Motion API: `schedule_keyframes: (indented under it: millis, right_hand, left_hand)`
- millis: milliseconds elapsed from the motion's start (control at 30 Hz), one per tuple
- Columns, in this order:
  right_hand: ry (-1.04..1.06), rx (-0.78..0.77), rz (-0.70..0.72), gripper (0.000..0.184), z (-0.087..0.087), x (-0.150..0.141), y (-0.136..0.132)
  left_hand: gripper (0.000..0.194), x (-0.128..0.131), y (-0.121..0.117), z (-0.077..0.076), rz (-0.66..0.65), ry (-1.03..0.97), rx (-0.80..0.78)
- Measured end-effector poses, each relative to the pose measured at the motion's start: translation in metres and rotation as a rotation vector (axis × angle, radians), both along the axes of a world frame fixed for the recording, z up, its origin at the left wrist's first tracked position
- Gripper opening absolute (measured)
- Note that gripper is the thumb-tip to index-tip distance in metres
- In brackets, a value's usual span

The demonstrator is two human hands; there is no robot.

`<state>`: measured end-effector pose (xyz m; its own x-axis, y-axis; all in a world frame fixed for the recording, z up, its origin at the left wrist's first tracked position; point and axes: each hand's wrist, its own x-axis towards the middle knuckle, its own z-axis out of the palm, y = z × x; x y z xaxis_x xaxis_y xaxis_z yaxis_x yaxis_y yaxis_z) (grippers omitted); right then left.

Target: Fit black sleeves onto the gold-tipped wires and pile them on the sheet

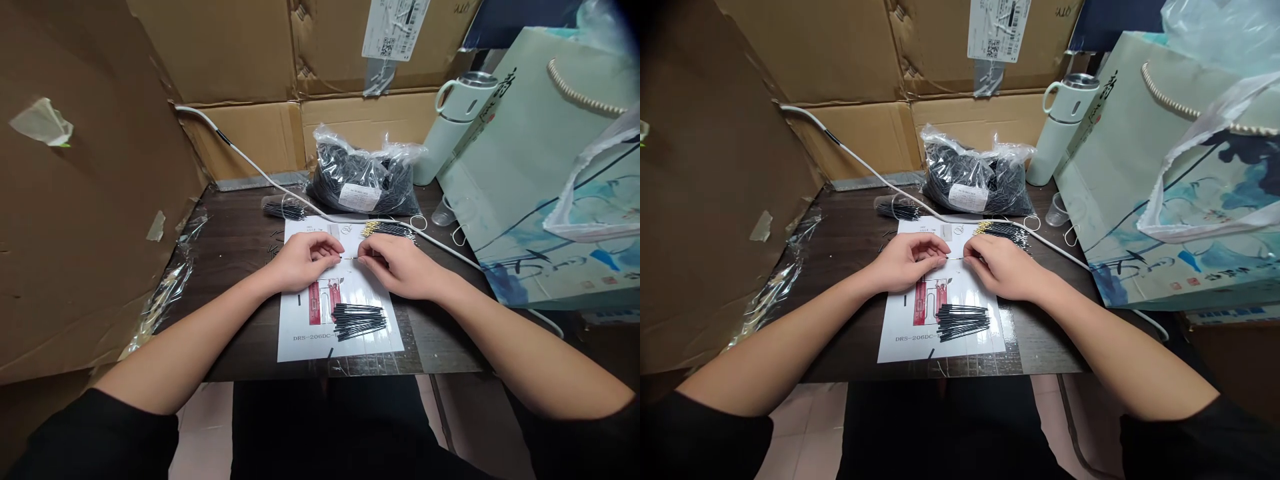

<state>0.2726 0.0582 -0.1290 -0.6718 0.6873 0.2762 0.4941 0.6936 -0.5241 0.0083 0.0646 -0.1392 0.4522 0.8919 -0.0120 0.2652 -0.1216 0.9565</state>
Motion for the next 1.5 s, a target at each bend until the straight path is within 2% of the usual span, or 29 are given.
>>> schedule_keyframes:
  millis: [67,167,633,1133,1500]
  right_hand:
    - [0.007,0.002,0.004,0.006,-0.0001,-0.0003,-0.0005]
    - [0.020,0.008,0.012,0.006,-0.0010,-0.0010,-0.0011]
    - [0.010,0.030,0.001,0.007,0.0022,-0.0008,-0.0003]
    - [-0.012,0.020,0.030,0.007,-0.0024,-0.0004,-0.0004]
    - [0.023,0.127,0.053,0.006,-0.0049,-0.0006,-0.0004]
  left_hand:
    - [0.024,0.0021,0.0002,-0.0033,0.021,-0.057,-0.043]
    - [0.022,0.0037,-0.0008,-0.0039,-0.015,-0.072,-0.076]
    - [0.024,0.0049,-0.0020,-0.0024,-0.017,-0.099,-0.114]
    - [0.021,0.0045,-0.0036,-0.0018,-0.039,-0.100,-0.087]
    - [0.020,0.0054,-0.0049,-0.0017,-0.030,-0.052,-0.017]
